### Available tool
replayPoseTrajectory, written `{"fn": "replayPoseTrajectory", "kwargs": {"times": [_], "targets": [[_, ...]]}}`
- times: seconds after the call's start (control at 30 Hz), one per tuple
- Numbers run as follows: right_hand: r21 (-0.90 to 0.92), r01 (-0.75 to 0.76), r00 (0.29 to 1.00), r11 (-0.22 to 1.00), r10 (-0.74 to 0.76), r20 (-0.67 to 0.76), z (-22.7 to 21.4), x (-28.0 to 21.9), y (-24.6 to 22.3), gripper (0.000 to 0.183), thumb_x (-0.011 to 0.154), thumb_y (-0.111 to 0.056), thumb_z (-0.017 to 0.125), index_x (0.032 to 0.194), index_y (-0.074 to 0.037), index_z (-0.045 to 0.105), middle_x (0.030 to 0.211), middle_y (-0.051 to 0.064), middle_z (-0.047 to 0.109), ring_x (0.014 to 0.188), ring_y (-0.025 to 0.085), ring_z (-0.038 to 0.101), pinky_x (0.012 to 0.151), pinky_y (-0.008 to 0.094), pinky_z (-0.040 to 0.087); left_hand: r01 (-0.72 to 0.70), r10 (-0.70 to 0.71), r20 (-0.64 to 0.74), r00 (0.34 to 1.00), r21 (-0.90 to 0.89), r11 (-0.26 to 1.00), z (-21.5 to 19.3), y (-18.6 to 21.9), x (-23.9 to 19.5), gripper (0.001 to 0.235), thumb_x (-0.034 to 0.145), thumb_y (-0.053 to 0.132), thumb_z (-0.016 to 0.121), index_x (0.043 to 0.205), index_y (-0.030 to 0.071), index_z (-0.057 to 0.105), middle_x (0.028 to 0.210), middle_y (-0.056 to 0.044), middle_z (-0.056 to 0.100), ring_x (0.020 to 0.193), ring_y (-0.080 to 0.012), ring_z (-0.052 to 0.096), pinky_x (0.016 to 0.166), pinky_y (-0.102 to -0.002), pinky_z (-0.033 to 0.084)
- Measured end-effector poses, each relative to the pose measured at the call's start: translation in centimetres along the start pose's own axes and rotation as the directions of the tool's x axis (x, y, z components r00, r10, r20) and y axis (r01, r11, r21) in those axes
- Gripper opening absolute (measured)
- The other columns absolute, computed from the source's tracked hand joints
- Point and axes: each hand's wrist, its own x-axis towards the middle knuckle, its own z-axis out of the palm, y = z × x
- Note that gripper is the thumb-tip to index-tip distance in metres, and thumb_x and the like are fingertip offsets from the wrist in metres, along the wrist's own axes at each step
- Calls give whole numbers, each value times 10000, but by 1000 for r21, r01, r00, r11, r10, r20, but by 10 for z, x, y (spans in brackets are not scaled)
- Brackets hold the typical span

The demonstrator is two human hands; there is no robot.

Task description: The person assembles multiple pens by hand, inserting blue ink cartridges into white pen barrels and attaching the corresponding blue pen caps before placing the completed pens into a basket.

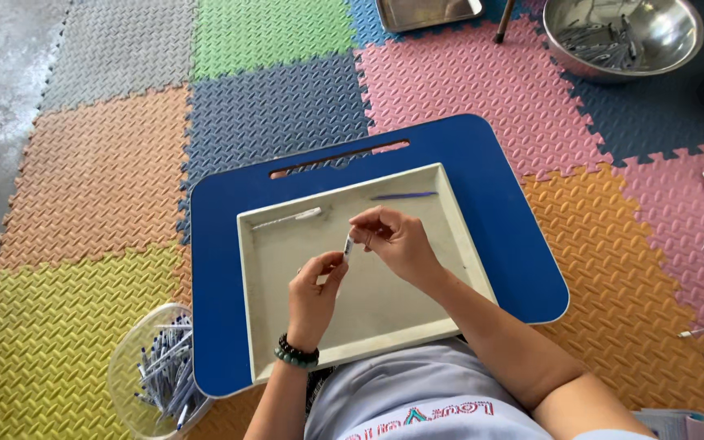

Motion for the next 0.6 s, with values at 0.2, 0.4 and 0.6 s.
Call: {"fn": "replayPoseTrajectory", "kwargs": {"times": [0.2,0.4,0.6], "targets": [[115,-67,998,991,69,-9,-4,3,-3,131,922,-104,797,1003,-18,740,788,113,759,705,154,726,606,260,633,-40,40,8,999,15,999,1,3,0,153,953,174,747,1096,124,765,961,-66,783,897,-200,762,592,-296,642],[97,-85,996,992,84,16,-4,1,4,151,899,-110,822,985,-14,744,822,132,766,730,162,730,604,259,631,-75,73,27,997,74,994,-4,13,-5,153,947,187,744,1085,127,768,967,-84,781,902,-243,764,607,-351,655],[37,-58,997,998,56,60,-3,-13,14,124,893,-97,817,979,-29,759,890,101,787,798,146,739,631,244,622,78,-78,62,995,3,997,-6,9,-17,173,954,154,731,1114,98,760,976,-78,789,895,-184,754,636,-300,650]]}}
